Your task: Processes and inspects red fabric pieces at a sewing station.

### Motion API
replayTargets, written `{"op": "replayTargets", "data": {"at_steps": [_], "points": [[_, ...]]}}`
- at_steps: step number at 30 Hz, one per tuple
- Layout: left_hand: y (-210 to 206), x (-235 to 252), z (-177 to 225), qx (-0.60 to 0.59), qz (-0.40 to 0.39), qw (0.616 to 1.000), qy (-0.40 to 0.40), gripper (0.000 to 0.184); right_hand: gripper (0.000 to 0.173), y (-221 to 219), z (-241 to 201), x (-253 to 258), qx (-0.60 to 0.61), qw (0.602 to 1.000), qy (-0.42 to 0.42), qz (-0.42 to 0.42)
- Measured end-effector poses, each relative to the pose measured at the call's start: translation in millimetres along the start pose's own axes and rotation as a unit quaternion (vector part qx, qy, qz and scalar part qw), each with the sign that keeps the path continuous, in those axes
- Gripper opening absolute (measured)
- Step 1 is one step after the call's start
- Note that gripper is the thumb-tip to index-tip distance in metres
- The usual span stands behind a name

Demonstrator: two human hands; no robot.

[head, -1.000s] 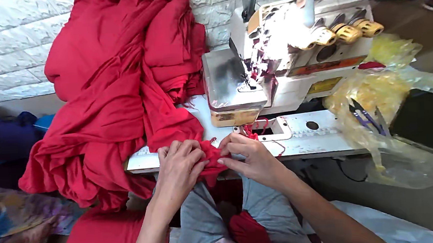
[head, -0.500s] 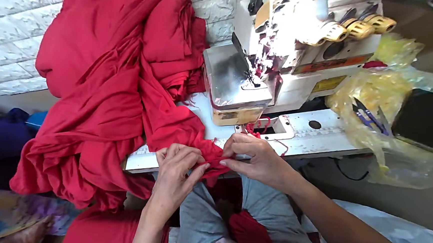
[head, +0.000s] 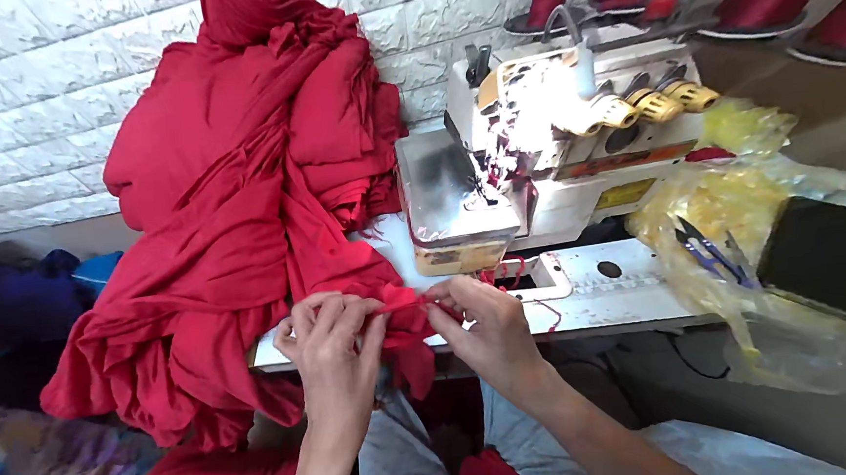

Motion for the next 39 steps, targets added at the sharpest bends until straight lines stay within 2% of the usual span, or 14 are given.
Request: {"op": "replayTargets", "data": {"at_steps": [4, 6, 9, 12, 15, 16, 18, 19, 21, 26, 30, 35, 39], "points": [[-13, 24, 6, -0.094, -0.063, 0.993, 0.033, 0.022, 0.015, 12, 9, 5, 0.003, 0.999, -0.011, 0.039], [-19, 44, 19, -0.095, -0.069, 0.993, 0.016, 0.02, 0.014, 20, 17, 5, 0.011, 0.997, -0.025, 0.066], [-33, 81, 41, -0.034, -0.085, 0.995, -0.041, 0.017, 0.015, 33, 32, 2, 0.031, 0.993, -0.055, 0.1], [-62, 123, 48, -0.055, -0.221, 0.972, -0.061, 0.019, 0.02, 43, 44, 1, 0.06, 0.987, -0.086, 0.118], [-87, 153, 47, -0.123, -0.336, 0.933, -0.042, 0.011, 0.021, 49, 56, 5, 0.179, 0.971, -0.123, 0.099], [-93, 159, 46, -0.145, -0.361, 0.921, -0.03, 0.014, 0.02, 50, 59, 7, 0.225, 0.96, -0.141, 0.088], [-99, 167, 49, -0.179, -0.389, 0.904, -0.005, 0.042, 0.019, 53, 63, 11, 0.285, 0.941, -0.169, 0.071], [-101, 170, 49, -0.18, -0.393, 0.902, 0.006, 0.054, 0.018, 55, 64, 13, 0.297, 0.936, -0.179, 0.062], [-105, 173, 48, -0.181, -0.378, 0.908, 0.008, 0.066, 0.018, 60, 68, 16, 0.298, 0.933, -0.196, 0.055], [-111, 181, 38, -0.131, -0.288, 0.949, 0.01, 0.06, 0.016, 73, 81, 19, 0.185, 0.952, -0.229, 0.089], [-113, 187, 39, -0.106, -0.263, 0.959, 0.012, 0.053, 0.014, 75, 88, 18, 0.101, 0.955, -0.252, 0.118], [-120, 193, 37, -0.167, -0.266, 0.95, -0.001, 0.065, 0.014, 74, 86, 16, 0.052, 0.955, -0.249, 0.152], [-123, 195, 32, -0.271, -0.285, 0.919, -0.018, 0.064, 0.015, 71, 88, 15, 0.058, 0.954, -0.24, 0.169]]}}
Point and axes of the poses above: each hand's wrist, its own x-axis towards the middle knuckle, its own y-axis out of the back of the hand, z = x × y, the point moved 10 cm from there along x, towards the middle knuckle, and after that the axes turned 15 degrees about -z, right-handed, at the moved point
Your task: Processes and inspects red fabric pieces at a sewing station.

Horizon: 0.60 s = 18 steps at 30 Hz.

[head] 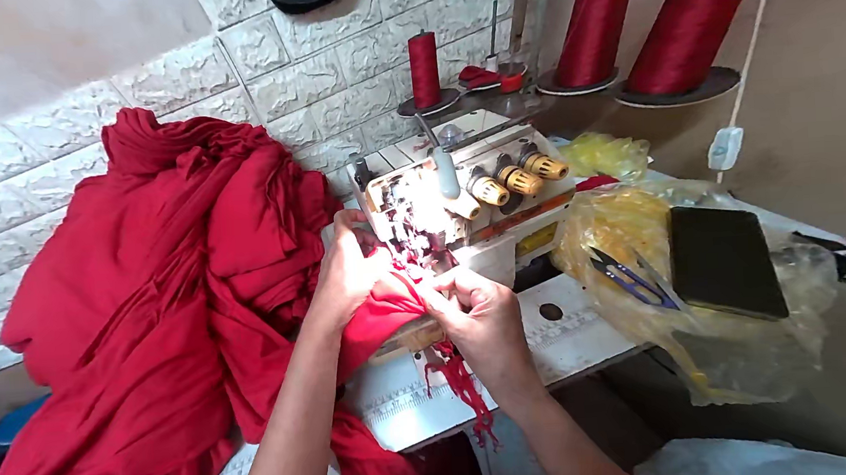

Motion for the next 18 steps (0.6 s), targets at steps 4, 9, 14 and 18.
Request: {"op": "replayTargets", "data": {"at_steps": [4, 9, 14, 18], "points": [[24, -23, 5, -0.008, 0.069, 0.997, -0.039, 0.023, 0.015, -1, 1, 0, 0.009, 1.0, 0.008, 0.001], [29, -56, 10, 0.118, 0.126, 0.979, 0.105, 0.05, 0.015, -4, 4, 3, 0.019, 1.0, 0.001, -0.013], [17, -57, 17, 0.082, 0.122, 0.986, 0.073, 0.012, 0.016, -6, 6, 3, 0.038, 0.999, 0.0, -0.017], [12, -61, 24, 0.009, 0.158, 0.987, 0.028, 0.015, 0.017, -6, 6, 5, 0.038, 0.999, 0.005, -0.018]]}}
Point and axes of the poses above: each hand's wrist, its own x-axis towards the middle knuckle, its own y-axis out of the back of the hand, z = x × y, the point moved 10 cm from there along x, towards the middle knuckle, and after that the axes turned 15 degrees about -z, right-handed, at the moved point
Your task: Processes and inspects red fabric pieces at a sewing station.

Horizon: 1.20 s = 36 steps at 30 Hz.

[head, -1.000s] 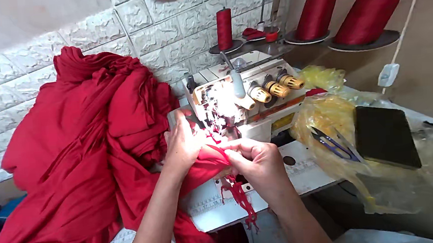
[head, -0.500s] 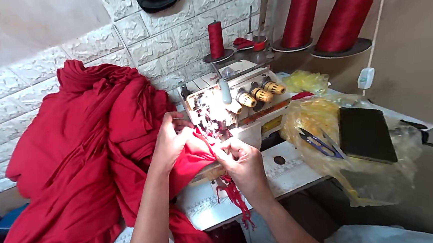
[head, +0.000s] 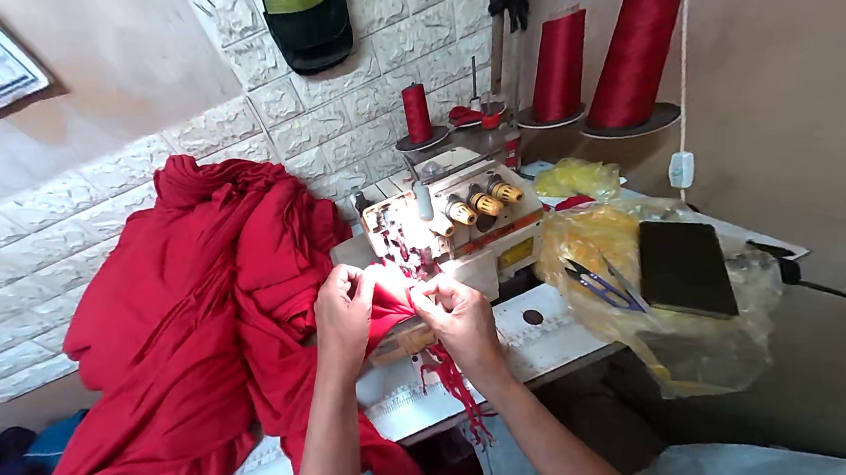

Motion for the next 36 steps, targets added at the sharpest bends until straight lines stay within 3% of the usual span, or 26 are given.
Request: {"op": "replayTargets", "data": {"at_steps": [4, 7, 10, 14, 19, 22, 25, 28, 36], "points": [[-11, -4, 1, -0.164, 0.019, 0.986, 0.014, 0.023, 0.016, 0, -3, 1, -0.008, 1.0, -0.002, -0.001], [-18, -2, 1, -0.283, 0.032, 0.958, 0.029, 0.01, 0.017, 1, -5, 1, -0.026, 1.0, -0.012, -0.008], [-20, 1, 1, -0.325, 0.047, 0.944, 0.03, 0.032, 0.017, 4, -14, 1, -0.066, 0.997, -0.021, -0.019], [-21, 5, 2, -0.333, 0.05, 0.941, 0.016, 0.038, 0.021, 12, -35, 0, -0.104, 0.989, 0.095, 0.037], [-26, 8, 5, -0.347, -0.002, 0.938, 0.009, 0.033, 0.038, 1, -41, 13, -0.079, 0.99, 0.105, -0.042], [-23, 9, 9, -0.269, -0.033, 0.962, 0.002, 0.034, 0.028, -1, -42, 17, -0.031, 0.992, 0.115, -0.051], [-7, 7, 2, -0.139, -0.002, 0.99, 0.019, 0.035, 0.02, -3, -35, 18, 0.065, 0.986, 0.141, -0.06], [-2, 3, -2, -0.168, -0.009, 0.985, 0.031, 0.042, 0.019, -3, -29, 19, 0.109, 0.981, 0.136, -0.085], [1, -4, -4, -0.182, 0.035, 0.983, 0.008, 0.038, 0.016, -1, -32, 15, 0.058, 0.984, 0.157, -0.055]]}}
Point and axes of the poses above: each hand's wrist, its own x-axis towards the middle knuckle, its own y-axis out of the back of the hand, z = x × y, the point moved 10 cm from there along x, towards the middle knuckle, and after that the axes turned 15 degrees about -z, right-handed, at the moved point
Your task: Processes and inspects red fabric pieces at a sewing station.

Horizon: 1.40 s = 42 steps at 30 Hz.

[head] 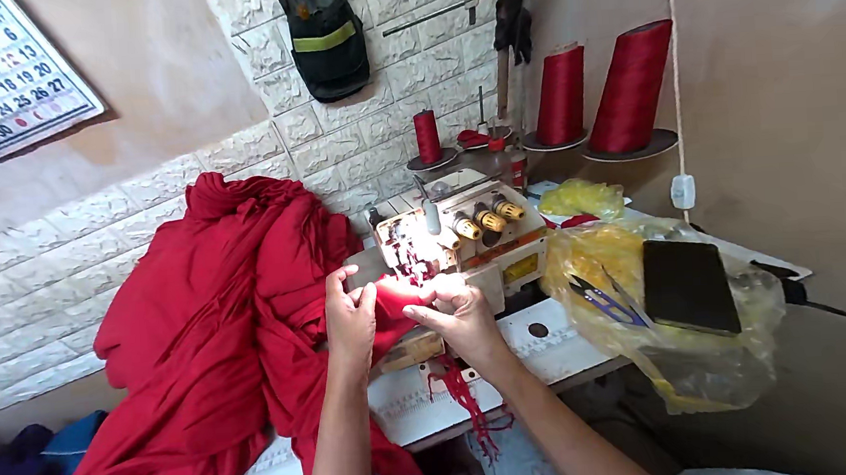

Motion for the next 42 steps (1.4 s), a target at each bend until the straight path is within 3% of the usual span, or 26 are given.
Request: {"op": "replayTargets", "data": {"at_steps": [2, 4, 6, 11, 17, 20, 23, 25, 27, 29, 31, 33, 36, 39, 42], "points": [[-4, 0, 0, 0.036, -0.017, 0.999, 0.033, 0.039, 0.015, 0, -3, -1, -0.009, 1.0, 0.011, -0.003], [-14, 1, -3, 0.071, -0.079, 0.991, 0.078, 0.052, 0.014, -1, -6, 0, -0.017, 1.0, 0.018, -0.009], [-20, 3, -4, 0.055, -0.099, 0.991, 0.066, 0.061, 0.015, -1, -7, 1, -0.021, 0.999, 0.019, -0.015], [-9, 2, -1, -0.116, 0.013, 0.993, -0.007, 0.058, 0.017, 3, -7, 1, -0.067, 0.998, 0.008, 0.0], [-9, 2, -7, -0.169, 0.032, 0.985, 0.006, 0.065, 0.019, 4, -10, -2, -0.088, 0.996, 0.013, 0.0], [-12, 2, -7, -0.164, 0.013, 0.986, 0.015, 0.065, 0.02, 2, -7, 0, -0.041, 0.999, 0.017, -0.021], [-13, 2, 0, -0.104, -0.017, 0.994, 0.0, 0.064, 0.019, -4, -8, 5, 0.047, 0.997, 0.01, -0.068], [-3, 2, 10, 0.011, -0.007, 1.0, -0.026, 0.059, 0.011, -6, -12, 9, 0.128, 0.988, 0.019, -0.079], [13, -1, 21, 0.115, 0.024, 0.991, -0.062, 0.035, 0.01, -7, -10, 11, 0.214, 0.974, 0.005, -0.072], [26, -2, 29, 0.154, 0.035, 0.984, -0.085, 0.021, 0.026, -5, -5, 11, 0.249, 0.966, -0.011, -0.065], [29, 0, 31, 0.141, -0.011, 0.986, -0.084, 0.03, 0.032, -1, 0, 10, 0.26, 0.965, -0.011, -0.046], [22, 2, 28, 0.139, -0.087, 0.984, -0.072, 0.024, 0.022, 4, 0, 9, 0.268, 0.963, -0.001, -0.029], [10, 5, 20, 0.239, -0.159, 0.955, -0.079, 0.01, 0.021, 4, -1, 8, 0.293, 0.956, -0.012, -0.032], [-4, 7, 13, 0.362, -0.197, 0.907, -0.085, 0.018, 0.021, 3, -2, 7, 0.303, 0.952, -0.024, -0.037], [-13, 9, 13, 0.409, -0.199, 0.883, -0.115, 0.022, 0.021, 3, -2, 7, 0.304, 0.951, -0.032, -0.042]]}}
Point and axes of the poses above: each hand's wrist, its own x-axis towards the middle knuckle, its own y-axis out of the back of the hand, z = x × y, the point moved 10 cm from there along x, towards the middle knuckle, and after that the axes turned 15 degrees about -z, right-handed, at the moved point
